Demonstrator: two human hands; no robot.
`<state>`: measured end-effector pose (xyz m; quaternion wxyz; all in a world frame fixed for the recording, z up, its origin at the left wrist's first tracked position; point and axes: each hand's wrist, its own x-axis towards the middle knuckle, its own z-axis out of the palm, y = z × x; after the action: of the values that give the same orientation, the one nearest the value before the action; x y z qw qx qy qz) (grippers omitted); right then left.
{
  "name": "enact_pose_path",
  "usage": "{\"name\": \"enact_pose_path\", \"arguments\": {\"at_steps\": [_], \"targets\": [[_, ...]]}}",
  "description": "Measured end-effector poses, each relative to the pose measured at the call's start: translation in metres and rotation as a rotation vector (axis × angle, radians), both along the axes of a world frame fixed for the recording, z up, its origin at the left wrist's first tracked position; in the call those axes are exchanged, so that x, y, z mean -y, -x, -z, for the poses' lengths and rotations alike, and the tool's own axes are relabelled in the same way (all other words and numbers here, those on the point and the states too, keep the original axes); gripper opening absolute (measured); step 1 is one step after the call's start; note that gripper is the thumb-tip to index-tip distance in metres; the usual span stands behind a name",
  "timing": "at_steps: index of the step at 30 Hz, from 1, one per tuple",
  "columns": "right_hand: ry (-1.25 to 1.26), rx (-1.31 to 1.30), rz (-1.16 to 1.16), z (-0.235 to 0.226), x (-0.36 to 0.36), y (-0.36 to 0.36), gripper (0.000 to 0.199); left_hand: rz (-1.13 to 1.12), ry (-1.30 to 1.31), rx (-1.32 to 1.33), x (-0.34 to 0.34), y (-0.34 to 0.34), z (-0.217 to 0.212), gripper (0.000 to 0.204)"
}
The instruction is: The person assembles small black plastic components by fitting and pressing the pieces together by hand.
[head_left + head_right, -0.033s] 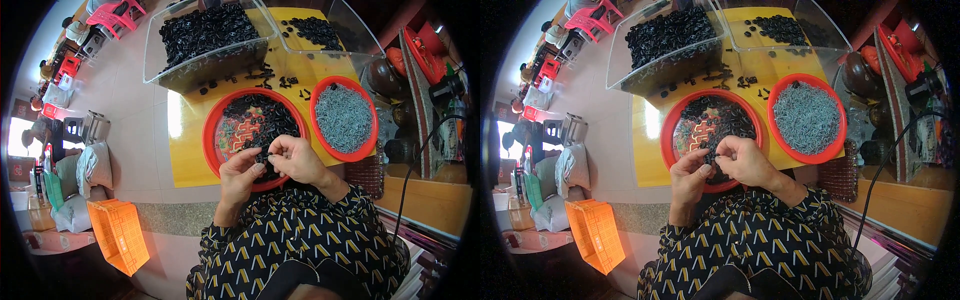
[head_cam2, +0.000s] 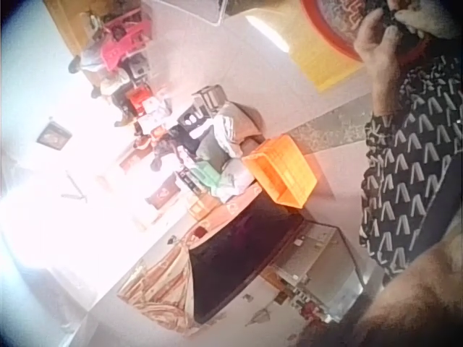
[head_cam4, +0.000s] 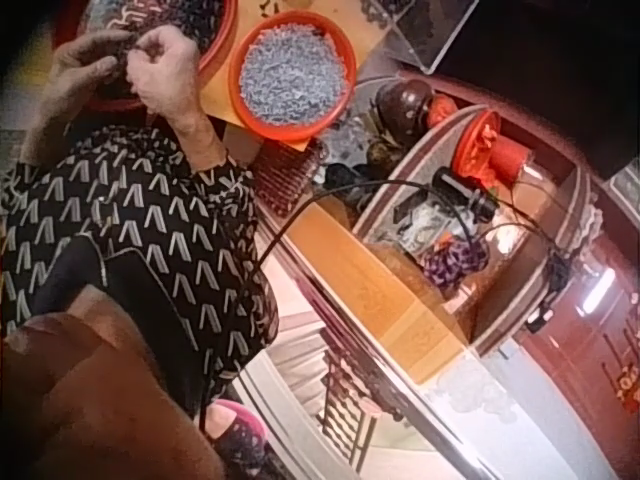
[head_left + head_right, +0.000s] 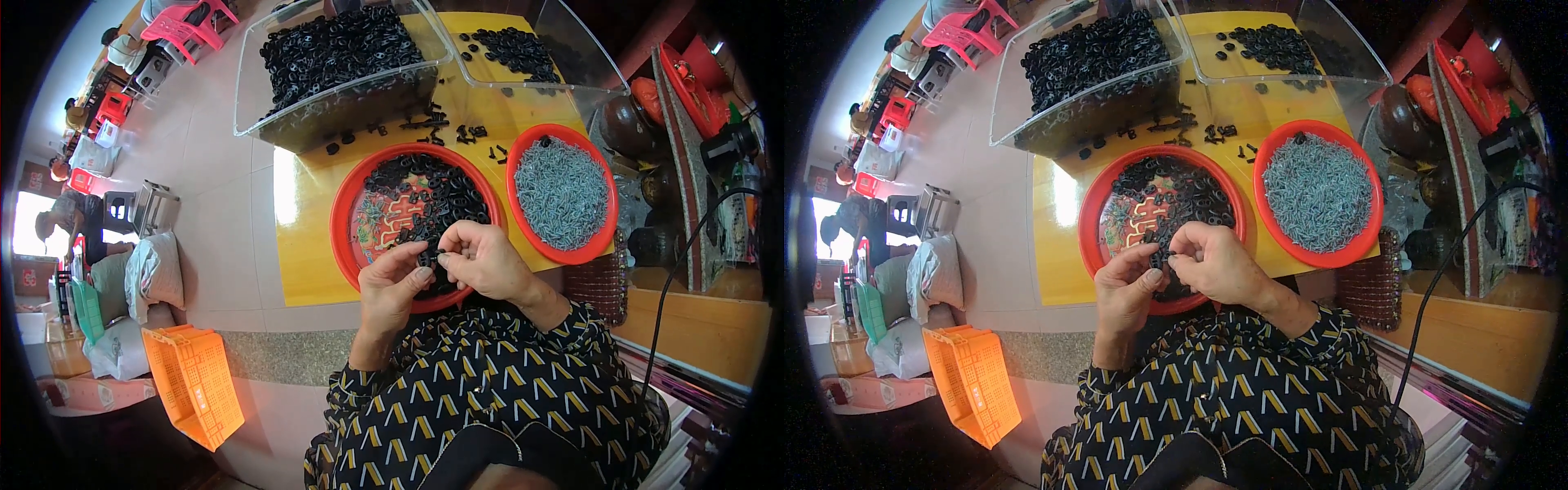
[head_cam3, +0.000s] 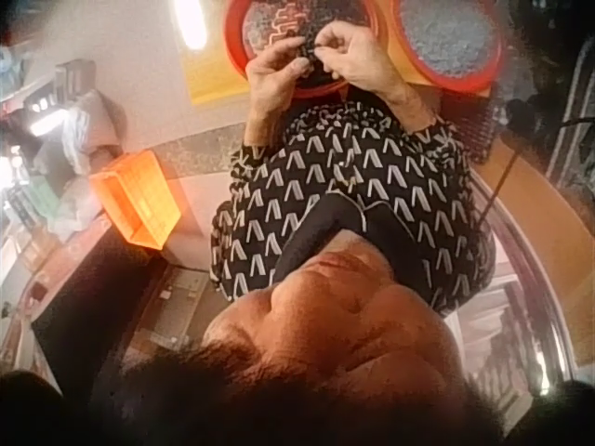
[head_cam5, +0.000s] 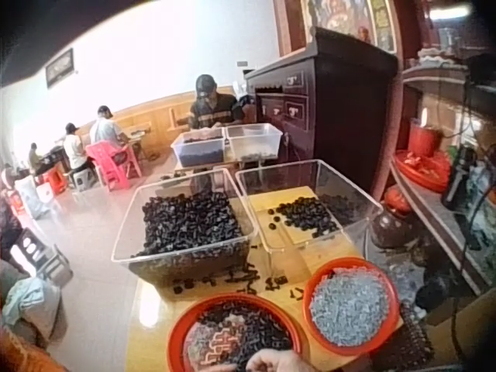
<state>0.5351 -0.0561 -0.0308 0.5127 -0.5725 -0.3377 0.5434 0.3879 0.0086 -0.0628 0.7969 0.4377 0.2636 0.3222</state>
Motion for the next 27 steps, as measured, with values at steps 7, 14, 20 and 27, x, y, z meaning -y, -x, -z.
{"name": "enact_pose_path", "arguments": {"at_steps": [7, 14, 20, 27], "targets": [[0.066, -0.042, -0.055, -0.004, -0.003, -0.001, 0.006, 0.038, -0.053, -0.026, 0.001, -0.001, 0.002, 0.03], [-0.029, -0.278, -0.068, 0.011, -0.002, -0.008, 0.01, 0.032, -0.036, 0.032, 0.002, 0.0, -0.004, 0.029], [-0.019, -0.489, -0.112, 0.02, -0.003, -0.009, 0.016, 0.048, -0.135, 0.091, 0.006, -0.001, -0.004, 0.029], [-0.034, -0.528, -0.157, 0.026, -0.005, -0.01, 0.018, 0.028, -0.252, -0.014, 0.005, 0.0, 0.0, 0.03]]}}
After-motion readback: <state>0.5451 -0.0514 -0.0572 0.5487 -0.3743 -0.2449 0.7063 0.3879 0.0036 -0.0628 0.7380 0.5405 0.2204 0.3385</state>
